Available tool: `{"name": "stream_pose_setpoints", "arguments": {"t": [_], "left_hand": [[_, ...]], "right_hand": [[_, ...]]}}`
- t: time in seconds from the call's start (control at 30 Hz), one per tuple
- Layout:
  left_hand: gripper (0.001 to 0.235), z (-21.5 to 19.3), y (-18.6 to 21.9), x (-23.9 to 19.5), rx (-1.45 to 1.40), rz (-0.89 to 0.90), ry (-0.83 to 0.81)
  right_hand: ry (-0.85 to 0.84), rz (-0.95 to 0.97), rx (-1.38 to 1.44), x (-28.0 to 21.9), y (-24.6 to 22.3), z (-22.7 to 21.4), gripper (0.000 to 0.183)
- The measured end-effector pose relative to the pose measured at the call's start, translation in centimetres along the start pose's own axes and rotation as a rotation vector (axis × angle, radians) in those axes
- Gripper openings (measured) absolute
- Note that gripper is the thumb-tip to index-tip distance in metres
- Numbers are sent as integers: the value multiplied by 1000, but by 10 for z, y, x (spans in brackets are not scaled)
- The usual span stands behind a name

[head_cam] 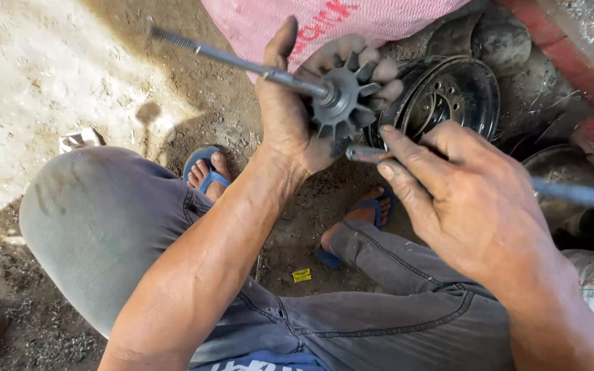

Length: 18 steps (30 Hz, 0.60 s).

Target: Cleaning and deburring a metal turbine component using a hand file and a brush.

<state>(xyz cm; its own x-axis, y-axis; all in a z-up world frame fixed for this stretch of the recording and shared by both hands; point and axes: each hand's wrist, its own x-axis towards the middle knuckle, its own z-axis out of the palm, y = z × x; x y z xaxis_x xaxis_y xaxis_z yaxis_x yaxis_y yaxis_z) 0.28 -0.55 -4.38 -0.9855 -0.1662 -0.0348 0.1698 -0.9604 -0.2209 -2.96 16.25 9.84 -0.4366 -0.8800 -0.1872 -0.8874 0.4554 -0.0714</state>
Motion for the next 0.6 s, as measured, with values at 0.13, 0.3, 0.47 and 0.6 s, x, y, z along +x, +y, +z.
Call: {"name": "stream_pose_setpoints", "arguments": {"t": [0.13, 0.3, 0.47, 0.6], "left_hand": [[35, -10, -4, 5, 3, -12, -61], [15, -18, -9, 13, 5, -35, -152], [13, -15, -12, 17, 8, -78, -133], [14, -13, -14, 16, 23, -54, -28]], "right_hand": [[83, 22, 80, -2, -8, -5, 28], [149, 32, -22, -2, -4, 1, 11], [142, 89, -413, -4, 4, 7, 9], [89, 156, -507, -4, 4, 12, 16]]}}
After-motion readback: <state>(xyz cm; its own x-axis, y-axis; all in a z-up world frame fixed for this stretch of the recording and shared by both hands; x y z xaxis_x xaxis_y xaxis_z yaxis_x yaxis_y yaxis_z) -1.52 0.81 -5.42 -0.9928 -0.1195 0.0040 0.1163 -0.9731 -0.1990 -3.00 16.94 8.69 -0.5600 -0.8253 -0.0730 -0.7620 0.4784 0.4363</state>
